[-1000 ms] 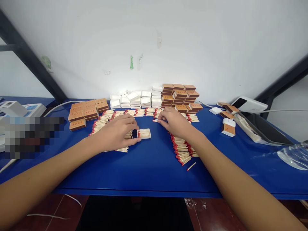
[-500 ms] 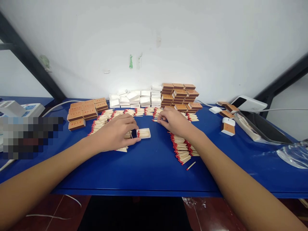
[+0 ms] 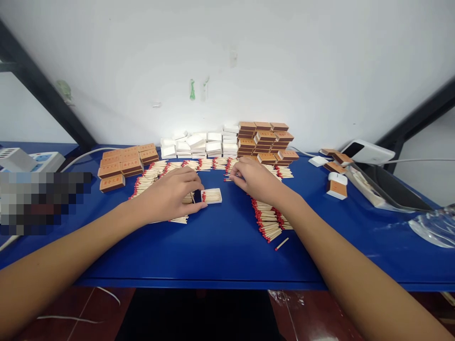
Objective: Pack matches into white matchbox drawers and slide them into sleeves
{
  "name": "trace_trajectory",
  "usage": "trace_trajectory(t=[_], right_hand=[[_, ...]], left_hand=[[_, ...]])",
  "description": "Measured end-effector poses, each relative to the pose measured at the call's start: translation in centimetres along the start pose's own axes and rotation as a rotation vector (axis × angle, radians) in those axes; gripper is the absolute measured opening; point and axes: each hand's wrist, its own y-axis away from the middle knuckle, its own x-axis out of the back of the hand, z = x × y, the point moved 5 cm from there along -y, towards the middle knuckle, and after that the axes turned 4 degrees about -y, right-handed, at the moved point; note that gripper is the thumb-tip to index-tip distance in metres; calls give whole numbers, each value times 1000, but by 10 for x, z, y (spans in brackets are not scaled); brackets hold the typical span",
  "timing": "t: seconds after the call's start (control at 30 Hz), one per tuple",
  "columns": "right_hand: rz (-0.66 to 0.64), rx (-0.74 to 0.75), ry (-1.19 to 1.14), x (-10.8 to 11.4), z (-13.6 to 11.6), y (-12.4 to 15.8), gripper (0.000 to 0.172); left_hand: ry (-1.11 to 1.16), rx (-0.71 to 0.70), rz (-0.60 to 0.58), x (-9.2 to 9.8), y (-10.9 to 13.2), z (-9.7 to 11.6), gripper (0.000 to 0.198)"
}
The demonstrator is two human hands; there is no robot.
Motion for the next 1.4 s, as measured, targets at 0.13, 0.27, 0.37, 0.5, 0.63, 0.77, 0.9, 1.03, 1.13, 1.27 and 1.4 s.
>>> trace_trajectory(t=[0.13,0.27,0.37,0.5,0.63,0.77,0.9,1.03,1.13,1.27,1.4], right_hand=[[-38,-2,-14,1,-1,1,18],[-82,-27,-40,-4,6,1,17],[-78,-25,-36,-6,9,1,19],[-61,-17,-20,-7,10,0,14],[-56,-9,-29,-7,10,0,13],[-83,-34,-19,-8,10,-1,16],[-80,-47,-14,-7,6,-1,18],[-70,-16,-16,-5,1,0,18],[-96,-17,-23,-7,3,1,16],[-111,-38,-28,-8,6,1,18],[-117,-32,-11,-10,7,0,20]], left_hand=[[2,0,8,0,0,0,32],[8,-12,13,-1,0,-1,31],[1,-8,11,-1,0,-1,32],[-1,1,8,-1,1,-1,33],[5,2,-3,-1,1,-1,32],[4,-4,1,0,1,0,33],[-5,1,-1,0,0,0,33],[-1,5,-8,-2,0,0,33],[-5,4,-4,-1,0,-1,33],[-13,4,-4,1,0,0,33],[-4,10,-12,-1,0,0,33]])
